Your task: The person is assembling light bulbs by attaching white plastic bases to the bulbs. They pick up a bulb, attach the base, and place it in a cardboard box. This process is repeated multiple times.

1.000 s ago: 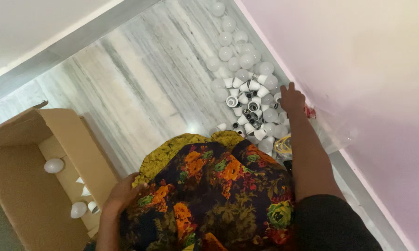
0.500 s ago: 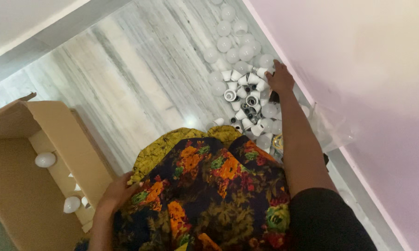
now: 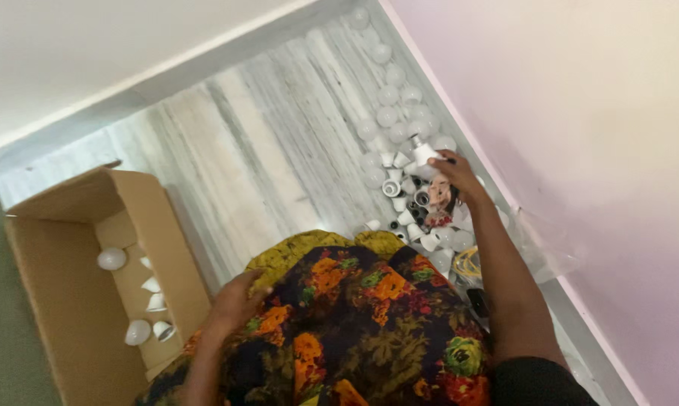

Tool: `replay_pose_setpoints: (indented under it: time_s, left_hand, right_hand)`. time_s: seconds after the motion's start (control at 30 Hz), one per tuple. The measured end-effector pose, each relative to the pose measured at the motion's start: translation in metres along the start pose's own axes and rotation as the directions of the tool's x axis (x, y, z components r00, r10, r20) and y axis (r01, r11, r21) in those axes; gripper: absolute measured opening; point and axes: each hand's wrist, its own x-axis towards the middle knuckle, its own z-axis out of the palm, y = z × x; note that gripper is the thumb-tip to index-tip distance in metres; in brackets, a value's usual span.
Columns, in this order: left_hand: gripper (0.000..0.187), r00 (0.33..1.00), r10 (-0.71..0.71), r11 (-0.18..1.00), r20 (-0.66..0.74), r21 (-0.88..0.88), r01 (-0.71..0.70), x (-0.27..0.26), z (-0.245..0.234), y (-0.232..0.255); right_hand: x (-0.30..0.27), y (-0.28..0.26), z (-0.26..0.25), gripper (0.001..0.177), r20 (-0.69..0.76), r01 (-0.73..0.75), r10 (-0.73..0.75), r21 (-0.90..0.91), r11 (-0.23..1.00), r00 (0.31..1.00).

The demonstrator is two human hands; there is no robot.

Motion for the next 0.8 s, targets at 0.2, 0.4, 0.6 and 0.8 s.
replay_pose_setpoints:
  time_s: [0.2,0.4,0.6,0.8]
  left_hand:
    - [0.074,0.938,0.23,0.489,-0.258,-0.803,-0.341,-0.031,0.002,0.087]
    - [0.058,0.863,0.047,-0.136,-0.502,-0.859,-0.493,-0.067,-0.017,0.076]
    - [0.062,0.913,-0.17,-0.355,-0.37,-0.842,-0.407,-0.047,-0.032,0.032]
    - [0.063,0.836,-0.063,-0.189,-0.545,-0.816,-0.546,-0.018,-0.01,0.06]
  right_hand:
    - [-0.124,-0.147,0.193,0.066,0.649,0.419,-0.156,-0.272,0.866,0.745]
    - [-0.253,-0.24,0.288,0.071,0.718,0.628,-0.19,-0.411,0.661,0.67]
    - [-0.222,-0.238,0.265,0.042,0.293,0.342,-0.46,0.375,0.862,0.838]
    - [-0.282,-0.183,0.297,0.044,0.363,0.651,-0.76,0.393,0.65,0.539]
